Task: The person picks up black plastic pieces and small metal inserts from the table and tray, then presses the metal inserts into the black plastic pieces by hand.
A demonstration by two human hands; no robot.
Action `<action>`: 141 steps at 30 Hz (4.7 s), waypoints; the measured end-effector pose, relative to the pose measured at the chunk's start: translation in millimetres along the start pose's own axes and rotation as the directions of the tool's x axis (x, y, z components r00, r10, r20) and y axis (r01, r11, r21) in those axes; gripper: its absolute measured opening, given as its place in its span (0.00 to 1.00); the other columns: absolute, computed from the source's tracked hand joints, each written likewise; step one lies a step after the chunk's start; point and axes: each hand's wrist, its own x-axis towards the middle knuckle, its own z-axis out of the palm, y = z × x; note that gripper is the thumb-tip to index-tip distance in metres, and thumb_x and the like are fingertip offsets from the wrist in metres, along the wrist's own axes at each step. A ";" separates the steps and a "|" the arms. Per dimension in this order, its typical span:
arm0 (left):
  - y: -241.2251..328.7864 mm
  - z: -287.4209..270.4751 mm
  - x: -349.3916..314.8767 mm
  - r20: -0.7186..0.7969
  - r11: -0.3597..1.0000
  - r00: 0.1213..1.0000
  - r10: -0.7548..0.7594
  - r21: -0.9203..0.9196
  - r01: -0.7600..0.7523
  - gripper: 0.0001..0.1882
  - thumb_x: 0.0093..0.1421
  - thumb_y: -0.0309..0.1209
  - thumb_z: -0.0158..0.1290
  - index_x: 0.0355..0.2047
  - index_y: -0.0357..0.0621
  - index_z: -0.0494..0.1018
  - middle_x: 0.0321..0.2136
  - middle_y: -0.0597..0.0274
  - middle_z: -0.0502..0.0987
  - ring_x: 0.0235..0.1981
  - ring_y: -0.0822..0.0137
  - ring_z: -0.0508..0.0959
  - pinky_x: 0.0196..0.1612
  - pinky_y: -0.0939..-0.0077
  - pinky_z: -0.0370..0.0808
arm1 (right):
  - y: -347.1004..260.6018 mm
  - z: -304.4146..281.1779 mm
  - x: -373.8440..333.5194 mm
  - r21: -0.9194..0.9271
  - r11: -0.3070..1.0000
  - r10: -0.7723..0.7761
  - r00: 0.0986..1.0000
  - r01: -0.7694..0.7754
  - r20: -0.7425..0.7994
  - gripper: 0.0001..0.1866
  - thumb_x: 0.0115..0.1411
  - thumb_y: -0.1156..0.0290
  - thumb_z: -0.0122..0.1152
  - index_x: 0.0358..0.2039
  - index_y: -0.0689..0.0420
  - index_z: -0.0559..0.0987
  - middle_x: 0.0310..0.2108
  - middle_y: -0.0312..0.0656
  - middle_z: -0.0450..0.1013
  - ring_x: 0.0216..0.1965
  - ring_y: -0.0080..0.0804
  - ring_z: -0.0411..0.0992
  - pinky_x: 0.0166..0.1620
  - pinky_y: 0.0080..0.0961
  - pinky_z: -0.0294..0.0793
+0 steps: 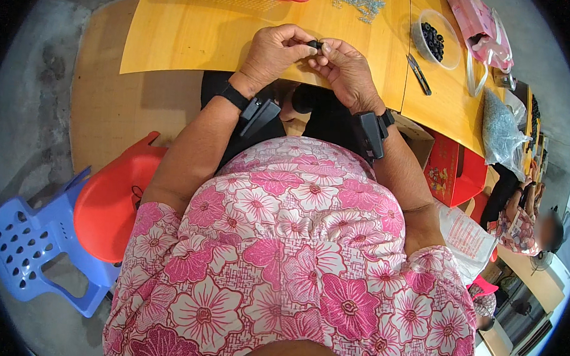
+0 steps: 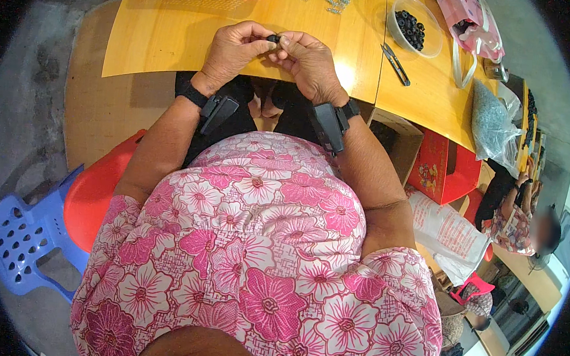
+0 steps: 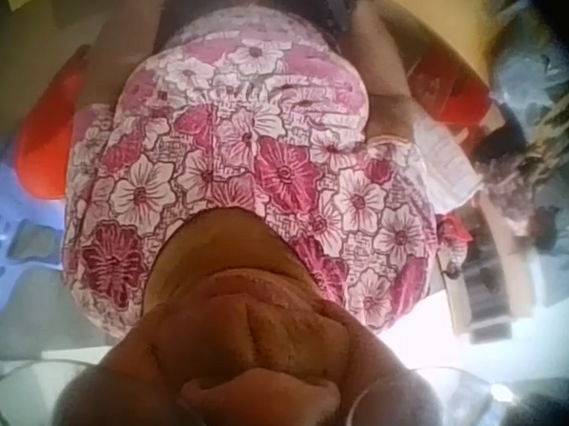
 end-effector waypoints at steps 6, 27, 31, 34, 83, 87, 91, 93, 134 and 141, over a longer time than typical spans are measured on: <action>-0.2 -1.6 -1.7 0.014 1.000 1.000 0.016 -0.026 -0.016 0.07 0.55 0.25 0.57 0.34 0.37 0.75 0.27 0.65 0.78 0.28 0.78 0.76 0.33 0.86 0.74 | -2.5 -2.5 1.0 0.105 0.993 0.046 0.997 -0.053 0.070 0.07 0.62 0.74 0.52 0.38 0.64 0.72 0.28 0.40 0.71 0.31 0.29 0.72 0.46 0.28 0.75; -2.8 0.9 0.7 -0.049 1.000 0.999 0.011 -0.013 -0.012 0.07 0.53 0.27 0.59 0.33 0.40 0.77 0.27 0.65 0.79 0.28 0.77 0.77 0.34 0.85 0.76 | 11.9 22.8 -5.0 -0.586 0.713 -0.522 0.850 0.384 -0.078 0.04 0.57 0.78 0.57 0.34 0.63 0.77 0.28 0.36 0.74 0.28 0.18 0.71 0.32 0.14 0.73; 1.9 0.1 -0.1 -0.055 1.000 0.998 -0.007 -0.002 0.007 0.07 0.52 0.26 0.59 0.33 0.39 0.77 0.27 0.65 0.79 0.28 0.77 0.77 0.34 0.84 0.76 | 10.1 20.5 -4.8 -0.811 0.434 -0.644 0.765 0.392 0.024 0.05 0.55 0.78 0.60 0.33 0.61 0.78 0.26 0.36 0.74 0.27 0.19 0.72 0.31 0.14 0.72; -0.5 -0.1 0.3 -0.060 0.999 0.998 0.026 0.026 -0.025 0.07 0.53 0.27 0.58 0.33 0.39 0.77 0.27 0.65 0.79 0.28 0.77 0.77 0.33 0.84 0.76 | 10.7 18.2 -2.6 -0.849 0.358 -0.658 0.750 0.388 0.066 0.05 0.54 0.78 0.61 0.33 0.61 0.78 0.25 0.35 0.74 0.26 0.19 0.72 0.31 0.14 0.72; 2.0 3.2 -1.0 -0.014 0.999 1.000 0.002 0.032 -0.002 0.08 0.54 0.29 0.58 0.34 0.40 0.77 0.25 0.68 0.78 0.27 0.80 0.76 0.31 0.86 0.74 | 0.1 13.8 -3.6 -0.596 0.758 -0.414 0.902 0.265 -0.125 0.04 0.55 0.78 0.60 0.31 0.65 0.79 0.26 0.37 0.76 0.25 0.19 0.73 0.32 0.15 0.74; -2.4 4.7 1.5 -0.014 0.996 1.000 0.025 0.091 -0.024 0.08 0.55 0.28 0.58 0.34 0.39 0.76 0.26 0.67 0.78 0.27 0.79 0.76 0.32 0.86 0.74 | -5.4 7.8 -2.7 -0.721 0.615 -0.482 0.876 0.319 -0.023 0.03 0.54 0.78 0.61 0.29 0.64 0.79 0.26 0.36 0.76 0.25 0.18 0.73 0.31 0.15 0.74; -1.0 4.8 1.9 -0.004 0.993 0.999 0.037 0.115 -0.036 0.07 0.55 0.27 0.57 0.34 0.38 0.76 0.26 0.67 0.78 0.27 0.80 0.76 0.32 0.86 0.74 | -9.9 5.8 -1.6 -0.836 0.426 -0.526 0.846 0.345 0.080 0.04 0.53 0.77 0.62 0.30 0.63 0.80 0.26 0.35 0.76 0.25 0.19 0.73 0.30 0.14 0.73; -0.4 4.0 1.6 -0.006 0.996 0.999 0.034 0.085 -0.033 0.07 0.55 0.27 0.57 0.34 0.38 0.76 0.26 0.68 0.78 0.27 0.80 0.75 0.32 0.86 0.74 | -9.9 5.0 -0.6 -0.858 0.374 -0.535 0.838 0.353 0.112 0.04 0.53 0.77 0.62 0.30 0.63 0.80 0.27 0.36 0.76 0.25 0.19 0.73 0.30 0.14 0.73; -5.6 -1.0 2.0 0.009 1.000 1.000 0.019 -0.013 -0.019 0.08 0.54 0.27 0.58 0.34 0.37 0.76 0.27 0.67 0.78 0.29 0.78 0.76 0.33 0.86 0.74 | -11.7 -4.7 9.9 -0.016 0.994 0.107 0.992 -0.106 0.061 0.08 0.59 0.71 0.58 0.34 0.62 0.75 0.27 0.38 0.71 0.28 0.25 0.72 0.41 0.24 0.78; -6.5 -2.3 0.8 0.006 0.998 1.000 0.001 -0.066 0.000 0.08 0.55 0.27 0.58 0.34 0.37 0.76 0.27 0.66 0.77 0.29 0.79 0.75 0.32 0.88 0.74 | -9.2 -5.9 12.0 0.024 0.995 0.091 0.992 -0.094 0.084 0.09 0.58 0.69 0.58 0.34 0.62 0.75 0.28 0.38 0.72 0.29 0.25 0.72 0.41 0.25 0.78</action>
